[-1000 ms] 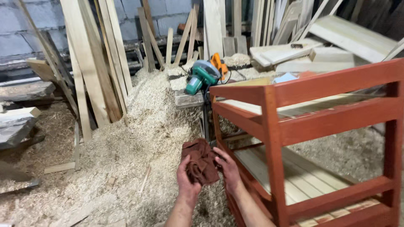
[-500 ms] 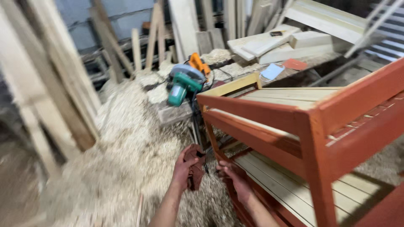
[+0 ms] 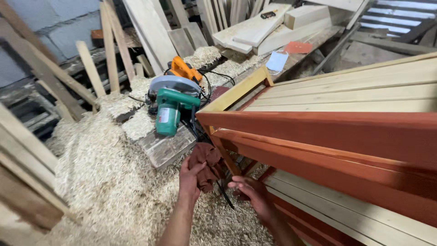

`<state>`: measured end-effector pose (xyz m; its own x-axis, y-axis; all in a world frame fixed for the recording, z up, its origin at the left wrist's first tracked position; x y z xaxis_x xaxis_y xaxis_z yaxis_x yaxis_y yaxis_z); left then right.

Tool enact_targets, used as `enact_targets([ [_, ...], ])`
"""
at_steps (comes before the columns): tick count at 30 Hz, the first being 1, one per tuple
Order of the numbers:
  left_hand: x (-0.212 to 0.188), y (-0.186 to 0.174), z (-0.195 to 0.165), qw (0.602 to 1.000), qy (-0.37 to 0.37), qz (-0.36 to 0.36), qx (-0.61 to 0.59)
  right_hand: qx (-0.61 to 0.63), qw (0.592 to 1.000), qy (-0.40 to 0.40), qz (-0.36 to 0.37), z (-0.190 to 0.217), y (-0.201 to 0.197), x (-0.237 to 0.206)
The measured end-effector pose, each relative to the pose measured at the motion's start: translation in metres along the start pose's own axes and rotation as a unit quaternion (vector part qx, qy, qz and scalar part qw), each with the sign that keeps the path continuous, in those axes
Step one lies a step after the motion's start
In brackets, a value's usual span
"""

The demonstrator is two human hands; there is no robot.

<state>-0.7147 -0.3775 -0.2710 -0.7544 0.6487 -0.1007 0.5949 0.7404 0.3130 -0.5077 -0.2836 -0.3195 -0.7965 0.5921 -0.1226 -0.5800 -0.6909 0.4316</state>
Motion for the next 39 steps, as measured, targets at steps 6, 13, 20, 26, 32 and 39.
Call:
enact_targets([
  [6,0.026,-0.022,0.036,0.961,-0.001,0.059,-0.271,0.004,0.997,0.042,-0.064,-0.039,0.009,0.032],
  [13,0.022,-0.041,0.087,0.943,-0.112,-0.040,-0.312,-0.329,0.926,-0.187,0.011,0.006,0.081,0.049],
  [20,0.037,-0.009,0.080,0.996,-0.028,0.007,-0.081,-0.347,0.932,-0.108,0.004,-0.027,0.072,0.100],
  [26,0.056,0.012,-0.009,0.755,0.317,-0.072,0.569,-0.371,0.918,-0.137,0.000,-0.031,0.038,0.101],
  [32,0.105,0.049,-0.003,0.711,0.199,0.080,0.669,-0.254,0.965,-0.057,-0.044,-0.054,0.010,0.097],
  [39,0.121,0.061,-0.007,0.633,0.327,-0.007,0.701,-0.210,0.969,-0.131,-0.021,-0.066,0.003,0.084],
])
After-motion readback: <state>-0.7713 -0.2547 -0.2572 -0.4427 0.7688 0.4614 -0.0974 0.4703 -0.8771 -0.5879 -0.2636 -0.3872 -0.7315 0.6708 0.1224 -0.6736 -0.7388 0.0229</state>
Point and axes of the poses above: each hand's wrist, its own x-axis towards the middle knuckle, its own y-axis out of the palm, z = x × y, the point moved 9 cm from there along x, towards the middle knuckle, and after that the axes turned 12 degrees about x, right-handed, at the moved point
